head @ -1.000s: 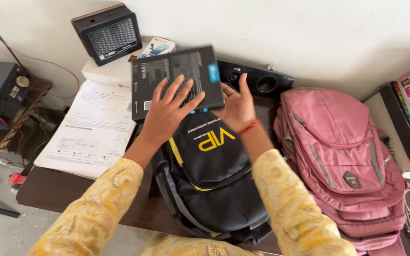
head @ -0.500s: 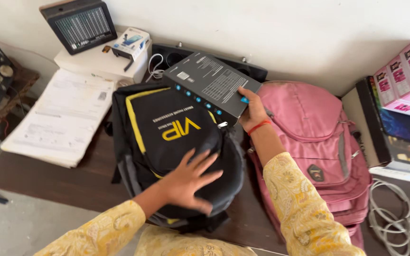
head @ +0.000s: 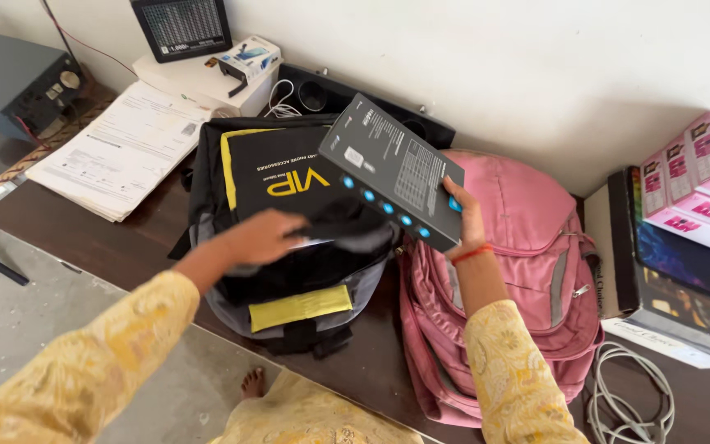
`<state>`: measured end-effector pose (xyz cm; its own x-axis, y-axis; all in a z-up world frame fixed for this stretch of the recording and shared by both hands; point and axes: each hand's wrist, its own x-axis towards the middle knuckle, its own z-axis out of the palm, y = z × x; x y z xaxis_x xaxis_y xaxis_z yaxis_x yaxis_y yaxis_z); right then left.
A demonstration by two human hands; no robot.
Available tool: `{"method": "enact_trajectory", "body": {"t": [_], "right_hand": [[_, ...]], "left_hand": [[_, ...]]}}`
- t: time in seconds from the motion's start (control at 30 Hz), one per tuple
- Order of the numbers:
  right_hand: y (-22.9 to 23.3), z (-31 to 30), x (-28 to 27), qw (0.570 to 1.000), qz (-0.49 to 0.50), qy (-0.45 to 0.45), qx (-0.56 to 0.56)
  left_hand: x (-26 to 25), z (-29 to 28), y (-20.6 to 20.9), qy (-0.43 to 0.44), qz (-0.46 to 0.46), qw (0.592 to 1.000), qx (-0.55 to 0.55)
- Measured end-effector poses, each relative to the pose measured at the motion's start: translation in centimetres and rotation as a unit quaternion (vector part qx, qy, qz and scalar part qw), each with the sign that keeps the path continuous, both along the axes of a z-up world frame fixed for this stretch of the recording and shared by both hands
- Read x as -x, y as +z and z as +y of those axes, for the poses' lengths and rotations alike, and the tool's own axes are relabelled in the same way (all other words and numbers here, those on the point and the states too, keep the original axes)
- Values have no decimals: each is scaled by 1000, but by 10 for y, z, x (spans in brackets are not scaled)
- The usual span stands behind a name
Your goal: The person opens a pink backpack and places a book and a notebook inside, then closes it. They then open a black backpack, place a box and a stack of papers inside, and close it. The person repeats the process with the pink backpack, adding more items.
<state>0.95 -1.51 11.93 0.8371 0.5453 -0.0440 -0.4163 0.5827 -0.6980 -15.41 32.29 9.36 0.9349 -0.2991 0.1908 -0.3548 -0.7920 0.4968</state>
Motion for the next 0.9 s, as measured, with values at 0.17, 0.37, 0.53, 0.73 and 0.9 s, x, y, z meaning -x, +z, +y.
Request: {"method": "enact_trajectory", "body": {"t": [0.17,0.37,0.53,0.73,0.9], "right_hand": [[-15,-49,4,991,2,62,118],[-47,-45,7,947,11,134,292],[-87,44,24,976,58,-81,191],[-123,149,11,955,94,-142,244],[-144,208,-23,958,67,-152,234]], "left_hand": [[-13,-8,65,70,-119,989,44],[-11,-36,122,141,-134,977,81],[-11,-55,126,187,-88,977,55],[-17,-51,115,101,-185,976,60],[-11,-32,116,62,-219,971,69]]}}
